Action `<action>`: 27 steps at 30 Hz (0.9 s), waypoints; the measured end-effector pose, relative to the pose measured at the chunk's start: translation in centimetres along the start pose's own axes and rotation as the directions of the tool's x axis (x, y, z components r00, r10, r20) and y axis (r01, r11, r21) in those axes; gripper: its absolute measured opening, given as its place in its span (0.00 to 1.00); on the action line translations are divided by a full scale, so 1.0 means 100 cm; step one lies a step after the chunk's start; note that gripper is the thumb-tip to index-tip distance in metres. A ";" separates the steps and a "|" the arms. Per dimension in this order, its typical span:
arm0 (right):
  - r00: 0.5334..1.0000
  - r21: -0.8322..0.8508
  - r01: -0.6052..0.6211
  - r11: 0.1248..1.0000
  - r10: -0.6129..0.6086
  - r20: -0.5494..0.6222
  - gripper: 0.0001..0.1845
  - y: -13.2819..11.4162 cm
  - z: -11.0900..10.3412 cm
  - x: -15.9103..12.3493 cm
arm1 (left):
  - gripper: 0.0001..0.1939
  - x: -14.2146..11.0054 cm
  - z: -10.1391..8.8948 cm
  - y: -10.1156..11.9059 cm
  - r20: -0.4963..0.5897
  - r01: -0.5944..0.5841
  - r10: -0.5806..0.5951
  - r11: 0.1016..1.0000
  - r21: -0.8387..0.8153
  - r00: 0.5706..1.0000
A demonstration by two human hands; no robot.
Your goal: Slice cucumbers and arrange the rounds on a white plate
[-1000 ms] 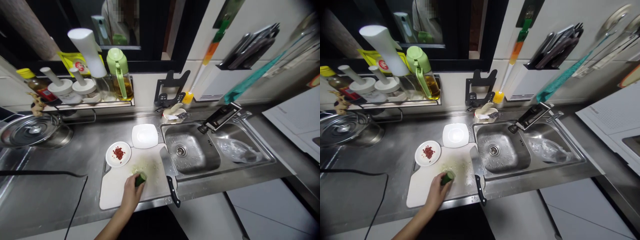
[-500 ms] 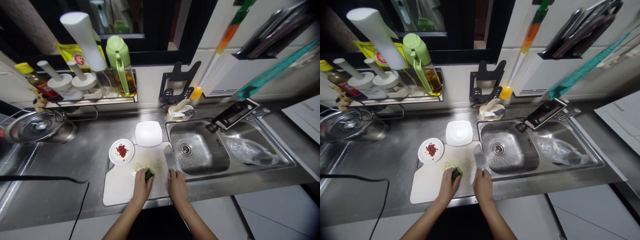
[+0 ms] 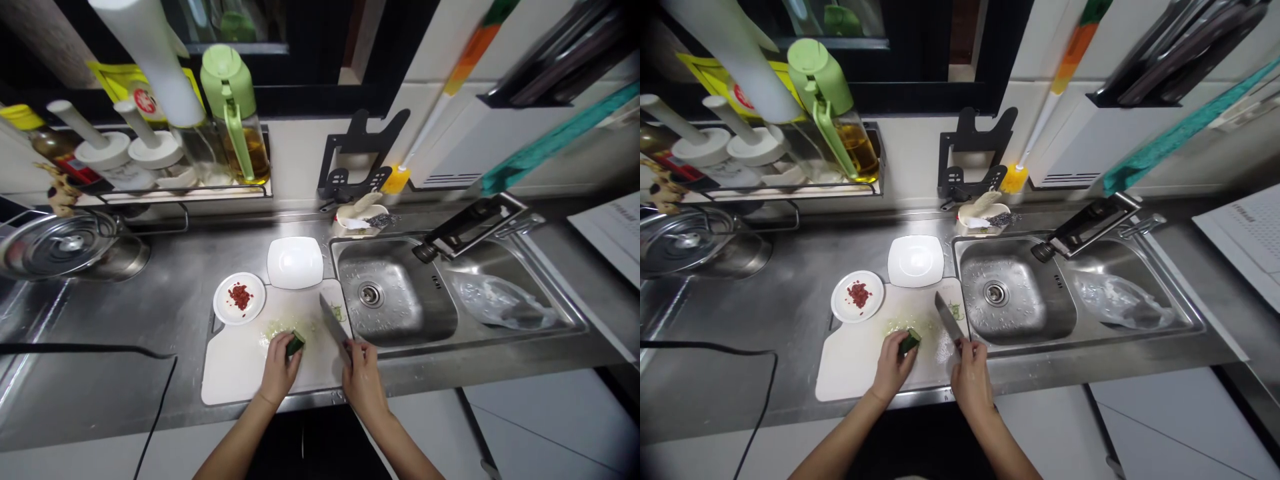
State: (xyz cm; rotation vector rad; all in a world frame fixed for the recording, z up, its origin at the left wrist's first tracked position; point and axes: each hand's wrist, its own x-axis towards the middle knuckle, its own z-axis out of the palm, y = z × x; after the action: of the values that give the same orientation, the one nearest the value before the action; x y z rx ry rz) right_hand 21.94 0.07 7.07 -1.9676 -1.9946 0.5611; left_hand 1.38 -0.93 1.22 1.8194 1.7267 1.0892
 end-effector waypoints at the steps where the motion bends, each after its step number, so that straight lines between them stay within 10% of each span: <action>1: 0.999 0.006 0.007 1.000 -0.008 0.051 0.23 -0.003 -0.004 -0.001 | 0.16 0.001 0.001 0.000 -0.003 -0.003 0.003 1.000 0.005 1.000; 9: 0.894 -0.080 0.073 0.994 -0.030 0.447 0.20 -0.037 -0.019 0.004 | 0.13 0.001 0.001 -0.002 -0.010 -0.048 0.048 0.998 0.037 0.999; 27: 0.748 -0.233 0.185 0.955 0.016 0.663 0.26 -0.055 -0.020 0.029 | 0.13 0.001 -0.001 -0.007 0.003 -0.112 0.113 0.989 0.100 0.994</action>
State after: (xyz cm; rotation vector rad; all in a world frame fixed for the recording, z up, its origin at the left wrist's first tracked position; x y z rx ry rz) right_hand 17.88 3.14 11.18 -1.9918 -2.7052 1.1365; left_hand 0.84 -0.71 0.77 1.9987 1.7261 1.0661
